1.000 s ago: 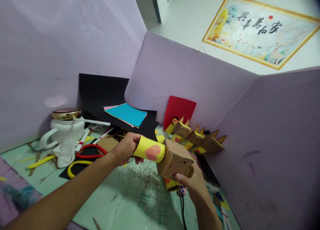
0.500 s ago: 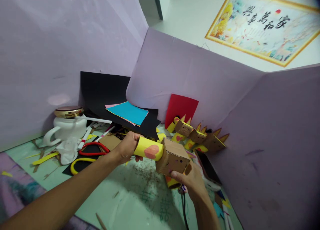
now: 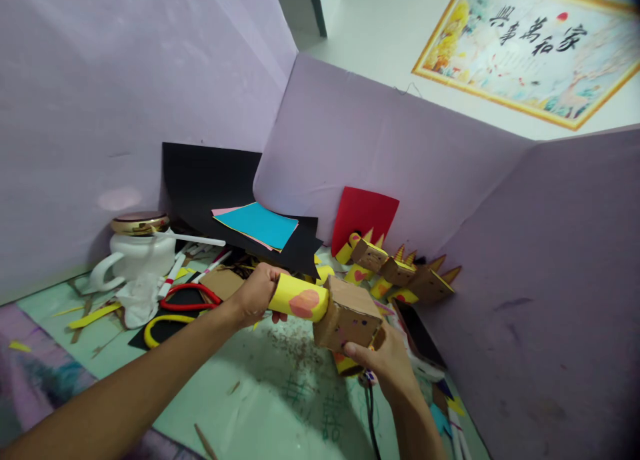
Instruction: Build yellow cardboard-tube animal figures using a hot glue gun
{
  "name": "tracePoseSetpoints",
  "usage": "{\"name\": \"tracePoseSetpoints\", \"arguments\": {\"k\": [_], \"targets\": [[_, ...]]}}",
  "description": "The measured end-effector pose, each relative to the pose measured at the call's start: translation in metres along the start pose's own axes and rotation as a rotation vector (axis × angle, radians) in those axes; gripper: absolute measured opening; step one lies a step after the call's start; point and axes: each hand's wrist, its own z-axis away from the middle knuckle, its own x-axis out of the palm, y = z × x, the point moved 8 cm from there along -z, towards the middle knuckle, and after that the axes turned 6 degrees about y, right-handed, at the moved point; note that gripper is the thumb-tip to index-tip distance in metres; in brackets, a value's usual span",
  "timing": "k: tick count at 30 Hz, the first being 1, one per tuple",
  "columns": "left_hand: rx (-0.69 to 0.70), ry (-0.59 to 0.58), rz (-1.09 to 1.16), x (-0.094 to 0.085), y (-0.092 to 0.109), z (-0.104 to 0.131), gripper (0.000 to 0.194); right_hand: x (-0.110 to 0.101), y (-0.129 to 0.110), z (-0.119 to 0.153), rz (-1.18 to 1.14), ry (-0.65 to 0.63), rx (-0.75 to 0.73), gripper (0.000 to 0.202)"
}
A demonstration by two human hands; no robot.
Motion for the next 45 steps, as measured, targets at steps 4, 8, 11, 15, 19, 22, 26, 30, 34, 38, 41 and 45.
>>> {"name": "tracePoseSetpoints", "arguments": {"k": [4,8,11,15,19,22,26,30,34,38,41,45], "targets": [[0.018,-0.011,-0.028,0.0,0.003,0.002,0.006,0.0,0.002,-0.001,-0.008,0.002,-0.011,0.057],[0.026,-0.026,-0.068,0.0,0.007,0.003,0.007,-0.001,0.004,-0.001,0.025,0.008,-0.007,0.056],[0.031,-0.034,-0.097,0.0,0.009,0.003,0.012,0.0,0.006,-0.001,0.012,-0.002,0.009,0.056],[0.043,-0.046,-0.132,0.0,0.012,0.003,0.015,0.001,0.006,-0.001,-0.02,-0.011,0.019,0.055],[0.049,-0.061,-0.156,-0.001,0.012,0.003,0.015,0.002,0.007,-0.001,-0.003,-0.013,0.042,0.055],[0.058,-0.065,-0.185,-0.001,0.014,0.003,0.015,0.002,0.009,-0.001,0.002,-0.022,0.06,0.054],[0.062,-0.049,-0.222,-0.002,0.017,0.004,0.011,0.002,0.012,-0.001,-0.018,-0.029,0.069,0.054],[0.05,-0.044,-0.245,-0.003,0.018,0.005,0.008,0.003,0.016,-0.002,-0.039,-0.036,0.068,0.056],[0.042,-0.038,-0.24,-0.004,0.015,0.004,0.007,0.002,0.014,-0.001,-0.015,-0.011,0.059,0.054],[-0.005,-0.022,-0.15,-0.005,0.008,0.001,0.007,0.001,0.006,-0.001,0.014,0.005,0.042,0.051],[-0.037,-0.014,-0.087,-0.006,0.002,-0.001,0.011,0.0,0.002,-0.001,0.041,0.016,0.058,0.051],[-0.052,-0.01,-0.05,-0.006,-0.007,-0.005,0.009,0.002,0.003,0.0,0.062,-0.018,0.091,0.052]]}}
